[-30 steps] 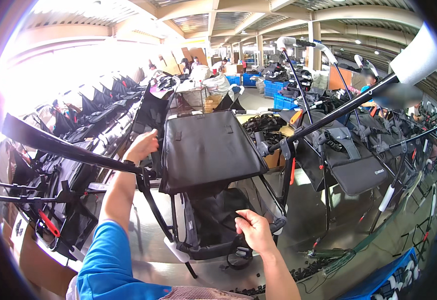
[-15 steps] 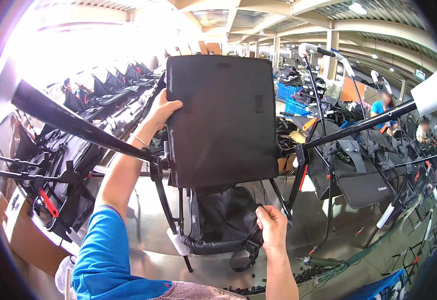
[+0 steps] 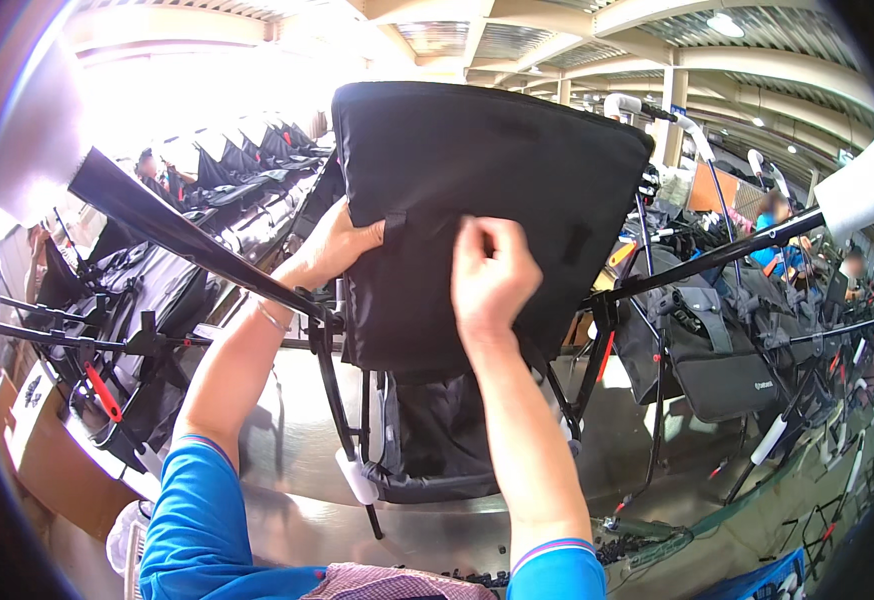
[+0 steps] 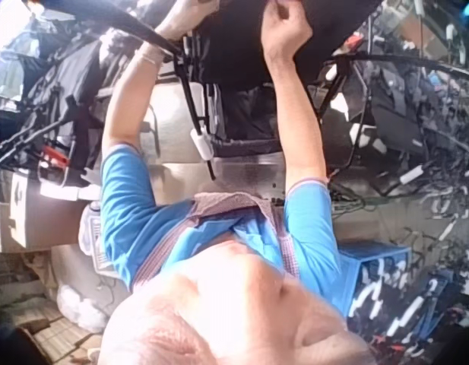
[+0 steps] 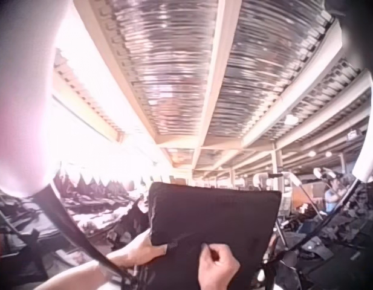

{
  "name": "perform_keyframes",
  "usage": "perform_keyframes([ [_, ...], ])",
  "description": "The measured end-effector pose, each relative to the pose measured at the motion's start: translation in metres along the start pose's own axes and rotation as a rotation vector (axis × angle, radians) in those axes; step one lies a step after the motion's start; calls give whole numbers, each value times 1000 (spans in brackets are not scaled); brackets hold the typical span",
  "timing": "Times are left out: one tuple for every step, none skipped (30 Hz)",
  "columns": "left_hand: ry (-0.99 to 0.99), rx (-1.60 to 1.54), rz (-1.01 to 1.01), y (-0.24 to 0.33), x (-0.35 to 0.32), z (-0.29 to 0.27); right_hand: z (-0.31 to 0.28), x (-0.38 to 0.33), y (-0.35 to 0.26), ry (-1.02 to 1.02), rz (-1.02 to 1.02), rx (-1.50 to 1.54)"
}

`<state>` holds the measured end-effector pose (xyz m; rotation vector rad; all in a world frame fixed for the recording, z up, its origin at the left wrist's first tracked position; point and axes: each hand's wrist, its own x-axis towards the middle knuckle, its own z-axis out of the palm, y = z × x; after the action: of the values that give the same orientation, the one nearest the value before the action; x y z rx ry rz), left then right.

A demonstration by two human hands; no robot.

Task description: The person assembles a stroller on a factory floor. They use a power drill to fasten screws into the frame, attach fabric components, and secure parts of the stroller. The person handles screws, a power drill, and stroller parts throughout the process.

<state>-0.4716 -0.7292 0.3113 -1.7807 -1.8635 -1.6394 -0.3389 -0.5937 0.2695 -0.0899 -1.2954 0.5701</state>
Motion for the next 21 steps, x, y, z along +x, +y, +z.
perform_keyframes([
  [-28,-43,16,-8,-1,2,13,-4,-3,-64,-24,-12],
  [-2,-89,-9,-10,-6,-1,22,-16,-11,-145,-9,52],
  [27,-145,-35,-9,-10,-2,28,-29,-15,-234,3,108],
  [-39,-136,-205,-2,-14,-10,35,-36,-18,-203,-2,186],
  [-21,-46,-196,-5,-15,-13,36,-39,-20,-298,95,272],
  [-14,-65,-250,-6,-18,-17,34,-38,-23,-394,193,355],
  [-8,-85,-303,-4,-20,-18,31,-37,-24,-489,291,434],
  [1,-135,-429,23,-21,-19,27,-31,-22,-652,429,440],
  [-31,-107,-450,19,-20,-20,25,-27,-25,-746,511,500],
  [-63,-80,-471,12,-18,-23,23,-21,-30,-840,594,558],
  [-68,-106,-519,7,-16,-26,22,-15,-37,-925,682,628],
  [-69,-132,-565,5,-13,-28,20,-5,-42,-981,729,579],
  [-2,-118,-459,5,-19,-28,24,-5,-35,-1002,731,584],
  [57,-106,-338,13,-23,-25,25,-3,-27,-1020,759,599],
  [116,-94,-218,19,-25,-25,27,-2,-22,-1040,788,615],
  [213,-32,-182,3,-26,-37,29,-2,-21,-1029,807,592],
  [443,62,-90,3,-28,-37,29,0,-18,-1008,825,547],
  [413,180,-106,0,-34,-46,32,-1,-19,-987,849,524],
  [383,297,-120,-2,-37,-51,34,-1,-20,-961,879,565],
  [279,204,-179,4,-40,-44,36,-2,-25,-946,910,604],
  [175,110,-238,10,-39,-36,37,-1,-28,-931,940,642],
])
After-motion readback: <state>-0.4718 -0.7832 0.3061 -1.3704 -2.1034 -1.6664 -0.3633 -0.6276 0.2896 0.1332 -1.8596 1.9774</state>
